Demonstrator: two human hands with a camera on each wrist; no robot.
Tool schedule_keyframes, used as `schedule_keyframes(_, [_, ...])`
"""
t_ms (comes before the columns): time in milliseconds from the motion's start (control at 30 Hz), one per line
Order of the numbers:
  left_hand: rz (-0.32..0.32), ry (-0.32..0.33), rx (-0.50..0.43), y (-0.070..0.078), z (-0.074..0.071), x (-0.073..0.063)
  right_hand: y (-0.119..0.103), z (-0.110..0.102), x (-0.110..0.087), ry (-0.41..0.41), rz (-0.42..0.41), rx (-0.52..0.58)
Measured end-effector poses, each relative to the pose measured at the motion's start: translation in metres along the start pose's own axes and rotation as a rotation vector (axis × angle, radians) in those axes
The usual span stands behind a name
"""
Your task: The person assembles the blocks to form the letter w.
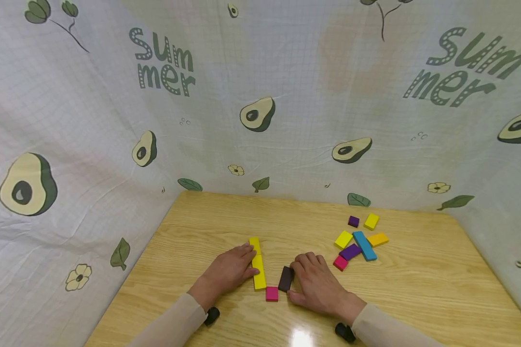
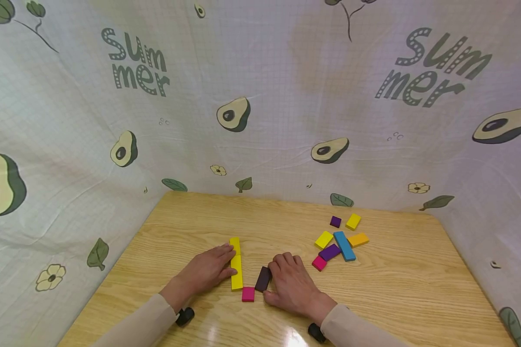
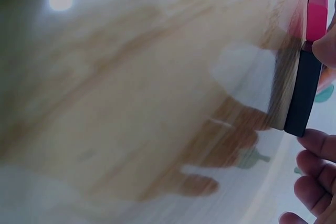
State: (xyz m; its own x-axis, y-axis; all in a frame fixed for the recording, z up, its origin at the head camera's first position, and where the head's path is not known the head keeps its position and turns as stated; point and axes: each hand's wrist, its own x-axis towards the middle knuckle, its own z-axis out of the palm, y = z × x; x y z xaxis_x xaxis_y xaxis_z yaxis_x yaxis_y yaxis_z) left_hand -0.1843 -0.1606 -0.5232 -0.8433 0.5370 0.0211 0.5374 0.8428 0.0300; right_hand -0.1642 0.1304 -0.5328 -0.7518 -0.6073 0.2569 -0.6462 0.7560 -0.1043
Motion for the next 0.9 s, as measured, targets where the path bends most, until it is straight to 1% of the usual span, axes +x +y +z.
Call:
schedule_keyframes(200, [0.000,-0.005,0.002,-0.0002,0.0002,0.0000,0.0000,0.0001,-0.0004,0.000,-0.006,0.001])
schedule_keyframes(400, [0.005,0.004,-0.001,0.0001,-0.0008,-0.0007,-0.0002,0.0001,-0.0005,0.001,-0.011,0.008])
schedule_keyframes(600, [0.006,0.006,-0.012,0.0003,-0.0011,-0.0006,0.0009,-0.0009,-0.0006,0.000,0.000,0.013])
schedule_keyframes(900, [-0.004,0.001,-0.008,-0.0001,0.0001,0.0001,0.0065,-0.0025,-0.0036,0.021,0.008,0.001])
